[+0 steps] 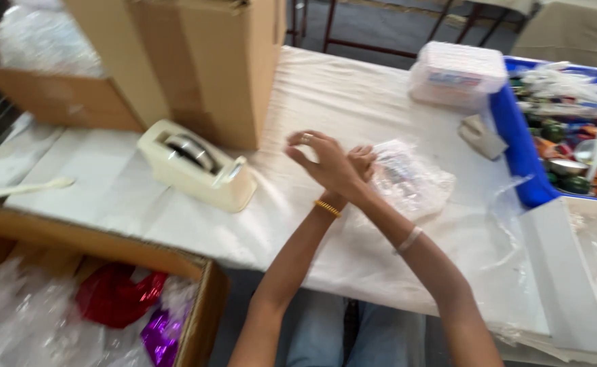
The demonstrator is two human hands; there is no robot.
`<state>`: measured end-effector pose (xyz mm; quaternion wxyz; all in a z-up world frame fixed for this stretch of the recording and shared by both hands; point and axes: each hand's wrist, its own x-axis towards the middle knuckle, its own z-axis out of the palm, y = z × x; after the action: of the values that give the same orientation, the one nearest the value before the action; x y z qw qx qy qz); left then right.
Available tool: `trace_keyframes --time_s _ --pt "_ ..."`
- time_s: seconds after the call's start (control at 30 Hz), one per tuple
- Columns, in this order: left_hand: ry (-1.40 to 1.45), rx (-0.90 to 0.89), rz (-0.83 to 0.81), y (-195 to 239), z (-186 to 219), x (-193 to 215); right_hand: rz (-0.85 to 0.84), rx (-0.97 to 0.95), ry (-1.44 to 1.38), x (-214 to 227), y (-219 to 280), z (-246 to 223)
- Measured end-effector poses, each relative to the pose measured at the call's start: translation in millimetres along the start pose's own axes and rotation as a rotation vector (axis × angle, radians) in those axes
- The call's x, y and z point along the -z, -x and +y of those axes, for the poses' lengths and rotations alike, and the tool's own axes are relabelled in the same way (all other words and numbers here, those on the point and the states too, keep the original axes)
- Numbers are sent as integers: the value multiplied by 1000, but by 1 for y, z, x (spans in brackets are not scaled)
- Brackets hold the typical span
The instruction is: The person wraps a small rectangular item in bubble wrap on a white table. They fold the bubble wrap around the item, smooth it, and secure it with tape from a dispenser. The wrapped item is then placed into a blue tray.
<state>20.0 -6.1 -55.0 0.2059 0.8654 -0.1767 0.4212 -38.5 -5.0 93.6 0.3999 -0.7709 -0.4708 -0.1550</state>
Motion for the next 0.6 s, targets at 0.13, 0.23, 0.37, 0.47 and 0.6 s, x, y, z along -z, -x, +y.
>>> trace_keyframes --time_s 0.13,0.23,0.37,0.47,0.6 --pt "129 148 -196 -9 3 12 -169 -12 -62 -70 -47 -30" --pt "97 171 -264 -12 3 16 -382 -241 -61 -100 -69 -31" --pt "131 132 -164 -14 6 17 -446 -354 -295 -106 -78 -35" --pt "162 159 -215 -15 10 21 -394 -366 -428 -114 -70 -19" --pt "156 168 -152 -13 9 17 -256 -296 -685 -92 -58 -34"
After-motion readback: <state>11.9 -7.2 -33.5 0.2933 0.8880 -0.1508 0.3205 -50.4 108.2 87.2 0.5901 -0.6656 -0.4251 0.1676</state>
